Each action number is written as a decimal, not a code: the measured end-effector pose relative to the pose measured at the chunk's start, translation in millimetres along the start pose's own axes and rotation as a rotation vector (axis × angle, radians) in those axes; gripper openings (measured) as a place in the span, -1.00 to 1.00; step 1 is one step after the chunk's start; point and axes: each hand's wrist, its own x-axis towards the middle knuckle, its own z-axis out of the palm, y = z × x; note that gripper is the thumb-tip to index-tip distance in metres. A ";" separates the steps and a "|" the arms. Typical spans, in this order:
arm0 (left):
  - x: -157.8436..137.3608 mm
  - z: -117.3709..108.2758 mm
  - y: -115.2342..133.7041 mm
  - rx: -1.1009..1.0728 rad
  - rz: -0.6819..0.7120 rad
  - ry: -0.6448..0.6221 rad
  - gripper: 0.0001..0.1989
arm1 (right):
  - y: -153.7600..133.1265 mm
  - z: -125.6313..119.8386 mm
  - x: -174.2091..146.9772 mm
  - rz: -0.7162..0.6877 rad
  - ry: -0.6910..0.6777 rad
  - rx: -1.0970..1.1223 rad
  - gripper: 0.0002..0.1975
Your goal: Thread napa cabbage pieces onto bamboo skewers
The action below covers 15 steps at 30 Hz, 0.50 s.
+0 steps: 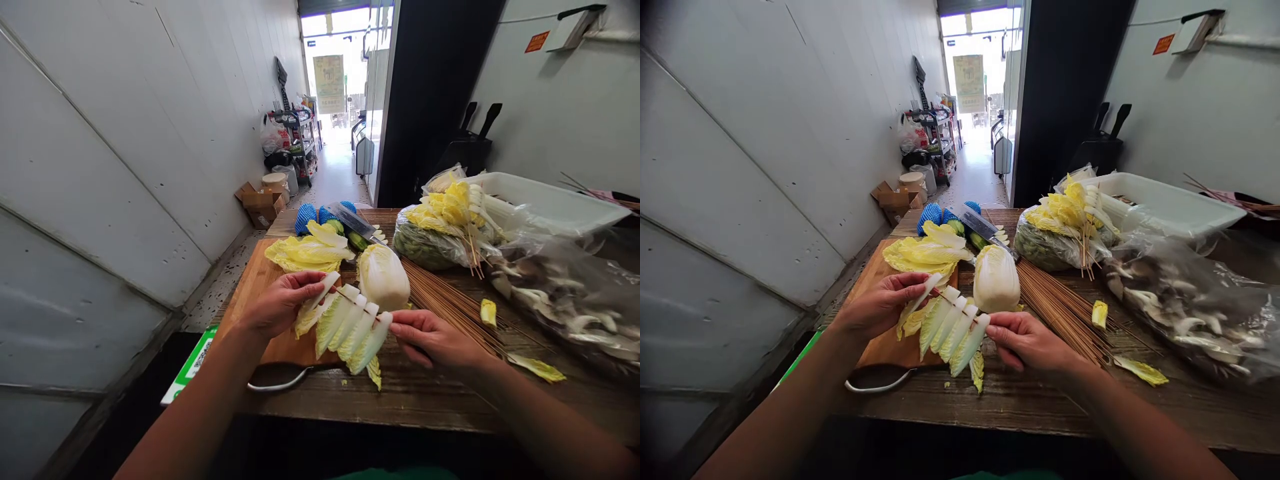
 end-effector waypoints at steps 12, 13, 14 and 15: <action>-0.8 0.6 0.0 0.020 -0.018 0.022 -0.78 | 2.9 -0.2 0.0 -0.015 -0.009 0.011 -0.60; -0.8 0.1 -0.1 0.025 -0.020 0.018 -0.78 | 3.4 -0.5 0.1 -0.025 -0.013 0.009 -0.60; -0.9 -0.3 -0.3 0.029 -0.019 0.015 -0.78 | 3.8 -0.7 0.2 -0.032 -0.016 0.006 -0.61; -0.9 -0.7 -0.4 0.032 -0.016 0.015 -0.78 | 4.1 -0.8 0.4 -0.035 -0.017 0.004 -0.61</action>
